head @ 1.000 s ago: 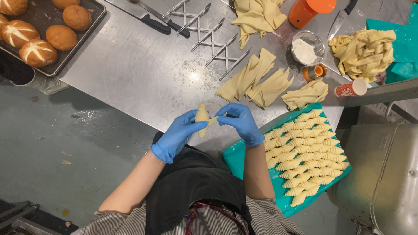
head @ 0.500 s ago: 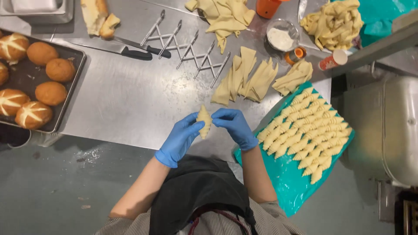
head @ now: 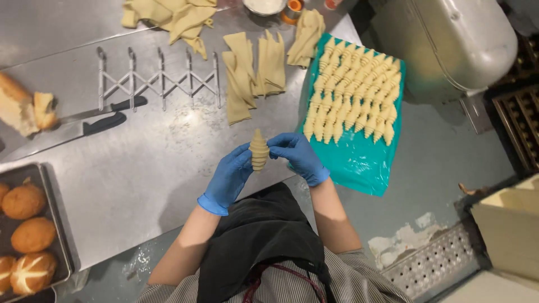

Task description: Rolling triangular pieces of dough into croissant shapes and placing them on a tray.

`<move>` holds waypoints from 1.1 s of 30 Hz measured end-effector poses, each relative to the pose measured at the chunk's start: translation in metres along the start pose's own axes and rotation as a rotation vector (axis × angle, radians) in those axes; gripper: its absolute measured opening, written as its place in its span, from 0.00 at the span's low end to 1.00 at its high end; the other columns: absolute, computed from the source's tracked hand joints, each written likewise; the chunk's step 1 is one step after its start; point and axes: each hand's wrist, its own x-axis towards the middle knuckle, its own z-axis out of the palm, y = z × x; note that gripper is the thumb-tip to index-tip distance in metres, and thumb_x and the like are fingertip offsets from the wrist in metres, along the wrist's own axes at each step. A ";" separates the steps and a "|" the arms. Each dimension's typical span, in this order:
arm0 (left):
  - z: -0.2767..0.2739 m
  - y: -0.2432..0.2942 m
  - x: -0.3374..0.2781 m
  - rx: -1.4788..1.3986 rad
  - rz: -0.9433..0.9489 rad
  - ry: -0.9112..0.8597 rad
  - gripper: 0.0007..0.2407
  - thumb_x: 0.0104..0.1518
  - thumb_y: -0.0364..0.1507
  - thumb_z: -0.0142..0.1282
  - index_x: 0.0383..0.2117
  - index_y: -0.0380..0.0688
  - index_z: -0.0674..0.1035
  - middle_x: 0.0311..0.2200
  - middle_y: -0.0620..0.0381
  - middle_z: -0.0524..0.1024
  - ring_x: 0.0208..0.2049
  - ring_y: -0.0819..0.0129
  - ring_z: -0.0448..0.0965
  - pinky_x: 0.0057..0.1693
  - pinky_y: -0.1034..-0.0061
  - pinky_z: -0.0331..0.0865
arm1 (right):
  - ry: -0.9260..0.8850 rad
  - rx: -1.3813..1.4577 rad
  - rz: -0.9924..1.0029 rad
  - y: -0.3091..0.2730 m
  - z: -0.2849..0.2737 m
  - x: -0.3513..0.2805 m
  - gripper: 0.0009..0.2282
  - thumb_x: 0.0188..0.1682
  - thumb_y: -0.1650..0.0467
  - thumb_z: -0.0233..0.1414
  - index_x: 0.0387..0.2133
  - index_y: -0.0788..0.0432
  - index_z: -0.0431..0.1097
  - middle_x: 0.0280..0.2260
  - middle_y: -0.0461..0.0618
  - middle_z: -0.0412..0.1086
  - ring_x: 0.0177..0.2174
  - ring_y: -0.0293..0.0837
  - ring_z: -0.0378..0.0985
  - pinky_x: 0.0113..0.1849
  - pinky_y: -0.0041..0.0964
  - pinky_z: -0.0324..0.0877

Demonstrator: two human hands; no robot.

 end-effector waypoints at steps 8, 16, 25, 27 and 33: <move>0.028 -0.040 0.063 0.058 -0.381 -0.148 0.19 0.67 0.36 0.48 0.58 0.35 0.75 0.54 0.55 0.76 0.54 0.68 0.76 0.61 0.70 0.70 | -0.054 0.284 -0.088 -0.030 -0.032 -0.053 0.25 0.47 0.74 0.60 0.58 0.69 0.64 0.55 0.53 0.69 0.53 0.42 0.73 0.56 0.37 0.68; -0.101 -0.143 0.135 0.707 -0.659 0.089 0.31 0.62 0.53 0.43 0.51 0.34 0.81 0.45 0.52 0.84 0.36 0.60 0.84 0.43 0.69 0.78 | 0.353 0.385 0.072 0.116 -0.152 -0.038 0.22 0.46 0.72 0.62 0.54 0.70 0.69 0.50 0.56 0.73 0.46 0.44 0.78 0.49 0.38 0.73; -0.202 -0.166 0.113 0.498 -0.578 0.509 0.31 0.63 0.52 0.42 0.44 0.27 0.78 0.31 0.39 0.82 0.24 0.51 0.83 0.33 0.60 0.78 | 1.168 -0.278 -0.228 0.185 -0.276 0.010 0.21 0.38 0.72 0.68 0.45 0.67 0.73 0.39 0.52 0.79 0.36 0.38 0.81 0.40 0.33 0.77; -0.196 -0.160 0.112 0.550 -0.556 0.440 0.30 0.63 0.52 0.42 0.44 0.28 0.78 0.31 0.39 0.84 0.24 0.53 0.84 0.33 0.63 0.80 | 1.285 -0.490 -0.199 0.196 -0.284 0.018 0.21 0.38 0.72 0.69 0.44 0.69 0.73 0.38 0.53 0.77 0.35 0.39 0.79 0.39 0.35 0.75; -0.193 -0.161 0.110 0.513 -0.553 0.464 0.28 0.63 0.50 0.43 0.45 0.29 0.78 0.30 0.41 0.84 0.24 0.53 0.84 0.32 0.63 0.79 | 1.180 -0.327 -0.313 0.227 -0.303 0.013 0.13 0.50 0.72 0.60 0.47 0.65 0.74 0.40 0.50 0.76 0.38 0.39 0.78 0.43 0.33 0.74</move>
